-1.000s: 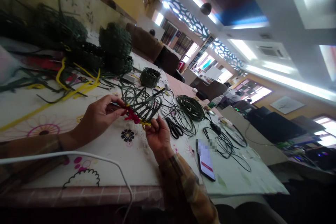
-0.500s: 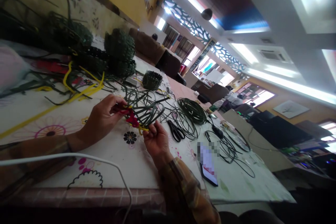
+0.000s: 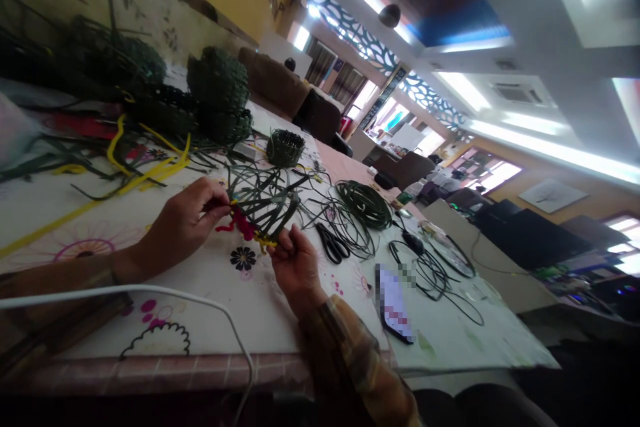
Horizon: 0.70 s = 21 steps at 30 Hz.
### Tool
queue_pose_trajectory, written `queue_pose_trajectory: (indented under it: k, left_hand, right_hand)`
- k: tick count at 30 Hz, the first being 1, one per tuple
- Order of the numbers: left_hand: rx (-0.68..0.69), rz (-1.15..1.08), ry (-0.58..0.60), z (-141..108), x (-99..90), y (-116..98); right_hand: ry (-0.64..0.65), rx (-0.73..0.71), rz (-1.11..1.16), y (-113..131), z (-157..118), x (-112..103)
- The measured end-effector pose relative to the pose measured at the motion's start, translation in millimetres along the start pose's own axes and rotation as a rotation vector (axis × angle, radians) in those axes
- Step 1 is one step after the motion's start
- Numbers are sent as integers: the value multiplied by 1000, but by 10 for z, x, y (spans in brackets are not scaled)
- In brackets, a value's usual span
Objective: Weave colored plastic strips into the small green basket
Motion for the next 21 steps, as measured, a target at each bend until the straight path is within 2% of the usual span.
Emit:
queue_pose_trajectory:
  k: [9,14,21]
  left_hand:
    - [68,5,175,-8,-17,99]
    - [51,24,341,-86,88,227]
    - [70,127,472,-184,176,283]
  right_hand:
    - [139,-232,-175,23,-14,-52]
    - [141,-259,-202,36,-19,-63]
    - [185,-270,-271,32,-41,-61]
Point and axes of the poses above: each hand's wrist, its own z-axis towards the middle knuckle, its own x-axis out of the palm, y = z × x, the point moved 4 cm from there along z, towards the middle knuckle, and after that the axes turned 1 degree about x, right-handed, at the moved point
